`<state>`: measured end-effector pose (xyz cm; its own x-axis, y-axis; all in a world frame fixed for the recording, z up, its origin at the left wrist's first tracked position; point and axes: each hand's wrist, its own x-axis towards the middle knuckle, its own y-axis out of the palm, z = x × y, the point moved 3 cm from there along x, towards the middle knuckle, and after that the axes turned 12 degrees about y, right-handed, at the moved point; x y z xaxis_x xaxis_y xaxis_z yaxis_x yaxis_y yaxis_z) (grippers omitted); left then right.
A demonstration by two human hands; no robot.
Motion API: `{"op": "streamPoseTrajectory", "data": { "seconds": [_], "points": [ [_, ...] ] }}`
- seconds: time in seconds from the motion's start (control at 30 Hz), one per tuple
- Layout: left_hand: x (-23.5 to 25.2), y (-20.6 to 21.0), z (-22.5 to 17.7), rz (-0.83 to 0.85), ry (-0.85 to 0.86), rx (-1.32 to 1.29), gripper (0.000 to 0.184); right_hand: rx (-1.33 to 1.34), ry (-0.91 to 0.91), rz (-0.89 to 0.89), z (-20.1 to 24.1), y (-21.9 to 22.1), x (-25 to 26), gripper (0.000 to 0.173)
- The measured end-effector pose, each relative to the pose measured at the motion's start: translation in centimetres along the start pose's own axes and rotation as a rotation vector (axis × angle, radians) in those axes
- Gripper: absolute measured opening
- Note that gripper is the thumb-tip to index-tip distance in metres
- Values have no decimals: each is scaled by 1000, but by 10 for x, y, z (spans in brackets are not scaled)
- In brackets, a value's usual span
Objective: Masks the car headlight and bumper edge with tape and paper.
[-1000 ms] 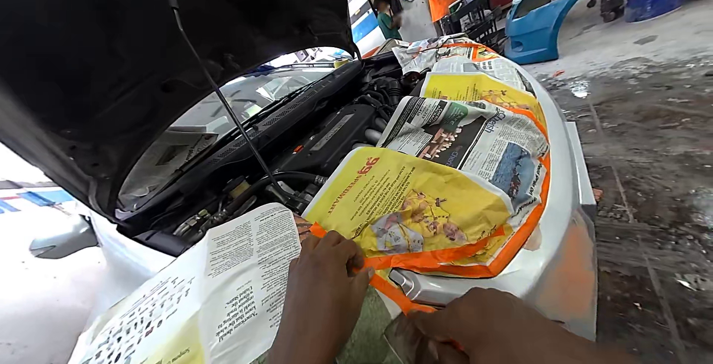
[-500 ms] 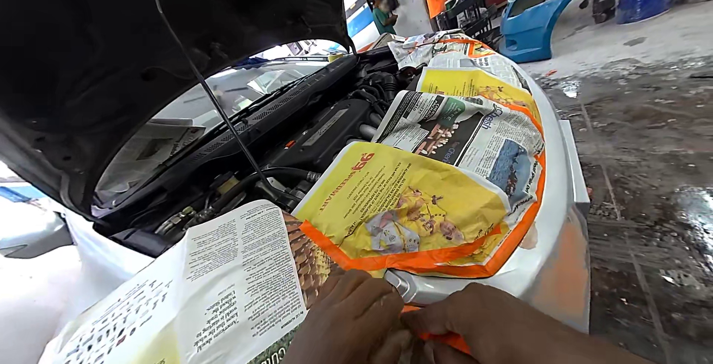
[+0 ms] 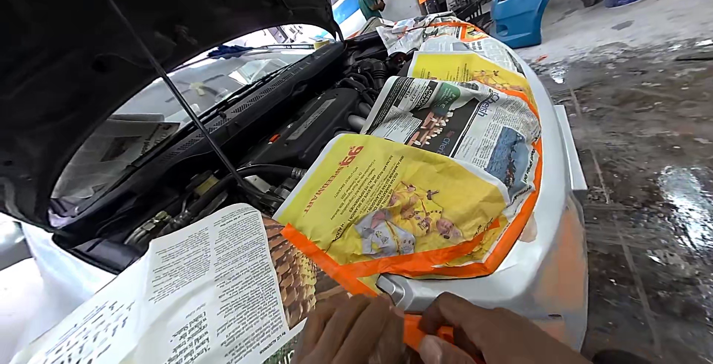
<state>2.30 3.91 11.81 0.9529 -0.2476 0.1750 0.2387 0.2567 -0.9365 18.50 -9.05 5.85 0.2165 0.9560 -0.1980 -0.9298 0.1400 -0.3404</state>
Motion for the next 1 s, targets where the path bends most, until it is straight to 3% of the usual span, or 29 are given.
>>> {"op": "streamPoseTrajectory", "data": {
  "seconds": [0.13, 0.3, 0.47, 0.6, 0.77, 0.87, 1.0],
  "points": [
    [-6, 6, -12, 44, 64, 74, 34, 16, 77, 47, 3, 5, 0, 38],
    [-6, 11, -17, 74, 41, 106, 47, 19, 246, 231, 13, -1, 14, 30],
    [-8, 12, -18, 48, 34, 97, 54, -185, 368, 180, 35, -2, 22, 23],
    [-9, 15, -17, 29, 27, 61, 48, -551, 282, 53, 58, 6, 15, 26],
    [-9, 18, -19, -65, 2, 28, 31, -753, -74, -213, 72, 24, -19, 21],
    [-9, 16, -24, -92, -18, 11, 39, -697, -322, -433, 88, 14, -55, 19],
    [-12, 22, -26, 10, 29, 97, 66, -554, -289, -616, 87, -35, -88, 16]
  ]
}}
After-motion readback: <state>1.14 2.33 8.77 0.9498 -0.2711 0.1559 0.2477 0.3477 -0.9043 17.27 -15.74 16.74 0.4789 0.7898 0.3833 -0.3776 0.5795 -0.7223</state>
